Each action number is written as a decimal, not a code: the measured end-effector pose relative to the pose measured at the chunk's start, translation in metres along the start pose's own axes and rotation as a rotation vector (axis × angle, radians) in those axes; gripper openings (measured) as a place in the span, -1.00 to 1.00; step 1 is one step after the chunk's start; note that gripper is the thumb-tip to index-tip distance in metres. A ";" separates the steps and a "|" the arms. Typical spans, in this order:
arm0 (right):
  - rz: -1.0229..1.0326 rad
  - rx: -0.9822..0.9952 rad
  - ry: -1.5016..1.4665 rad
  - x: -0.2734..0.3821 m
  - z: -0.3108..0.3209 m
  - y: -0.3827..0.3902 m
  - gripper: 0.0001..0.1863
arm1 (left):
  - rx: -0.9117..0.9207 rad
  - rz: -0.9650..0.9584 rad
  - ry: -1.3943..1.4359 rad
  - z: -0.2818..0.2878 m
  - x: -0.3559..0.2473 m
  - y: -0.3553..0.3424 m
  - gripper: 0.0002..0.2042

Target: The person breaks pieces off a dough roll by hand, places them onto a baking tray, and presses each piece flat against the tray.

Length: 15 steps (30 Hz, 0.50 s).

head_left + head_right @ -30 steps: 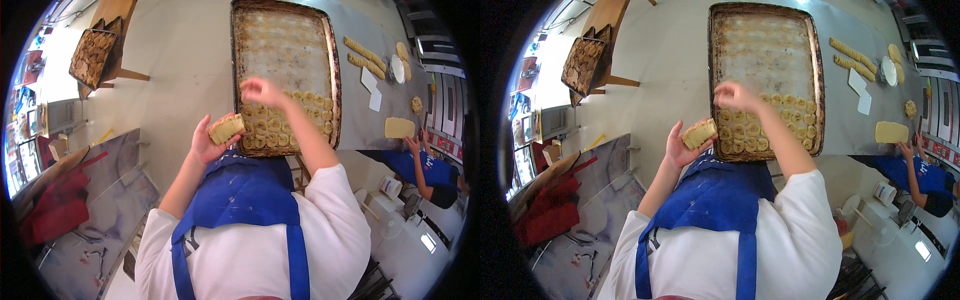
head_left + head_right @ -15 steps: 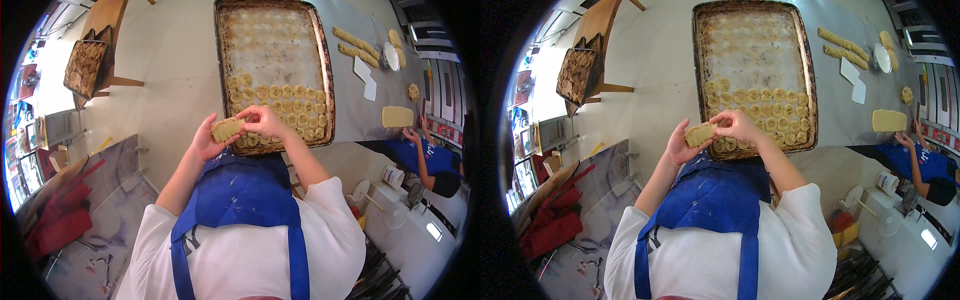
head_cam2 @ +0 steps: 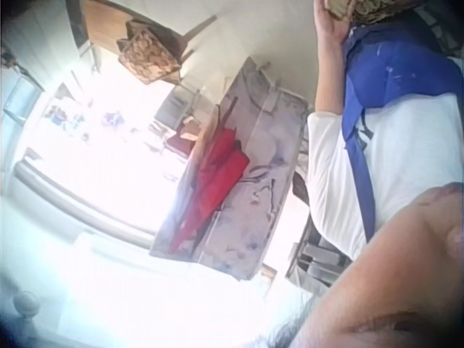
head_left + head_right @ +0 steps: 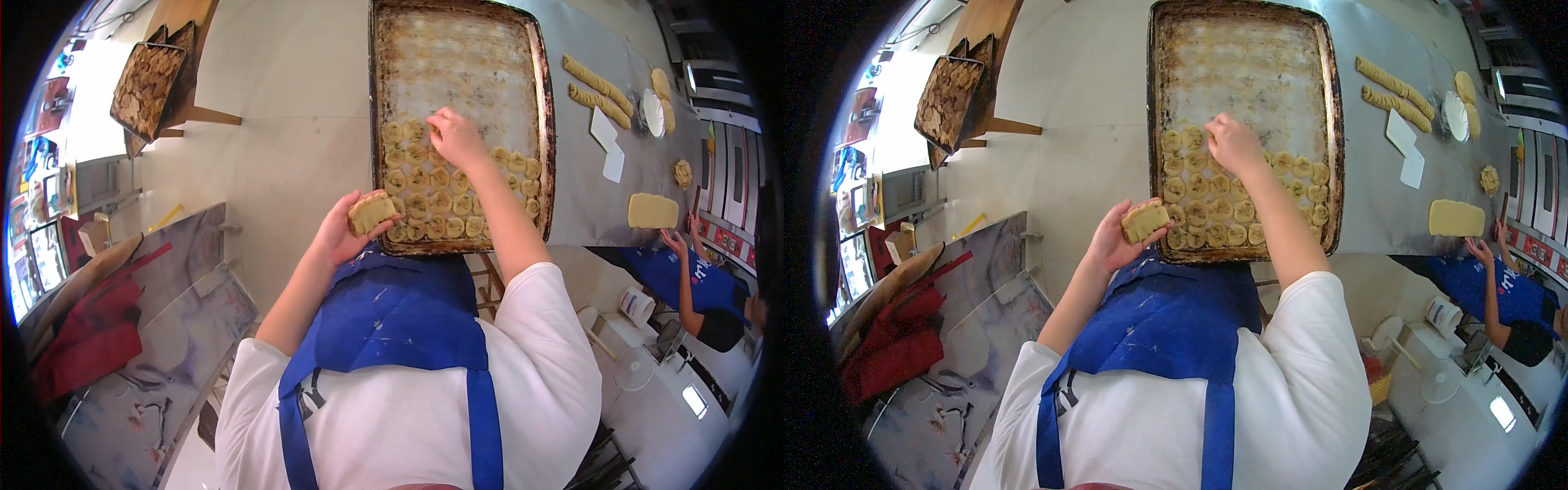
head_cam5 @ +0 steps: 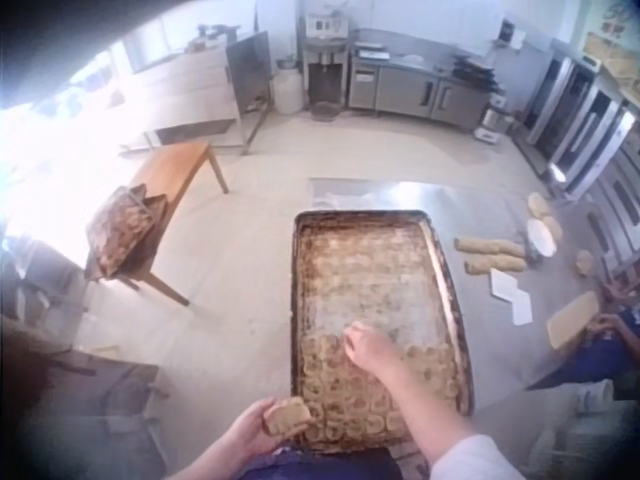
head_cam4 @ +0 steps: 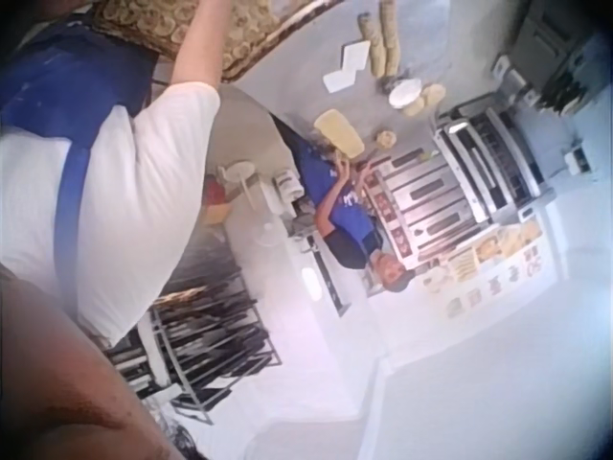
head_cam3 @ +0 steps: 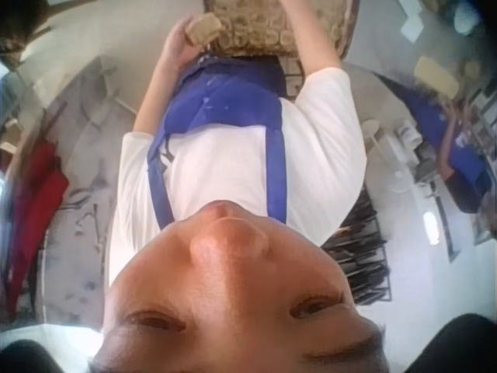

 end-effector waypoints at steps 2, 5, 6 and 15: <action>0.011 0.035 0.043 0.004 -0.001 -0.001 -0.70 | 0.045 -0.007 -0.016 0.002 -0.001 0.001 -0.44; -0.039 -0.003 -0.047 0.007 0.003 -0.002 -0.68 | 0.067 -0.020 -0.045 -0.004 -0.003 0.002 -0.44; -0.080 -0.010 -0.112 0.004 0.003 -0.002 -0.67 | 0.068 -0.022 -0.042 -0.007 -0.003 0.003 -0.44; -0.030 0.056 -0.010 -0.005 -0.010 -0.002 -0.65 | 0.089 0.012 -0.032 -0.002 -0.002 0.006 -0.43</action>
Point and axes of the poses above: each hand's wrist, its own y-axis away from the middle knuckle, its own z-axis out of the back of the hand, x = y × z, the point moved 2 cm from there along -y, towards the middle knuckle, and after that the axes turned 12 degrees about z, right-handed, at the moved point
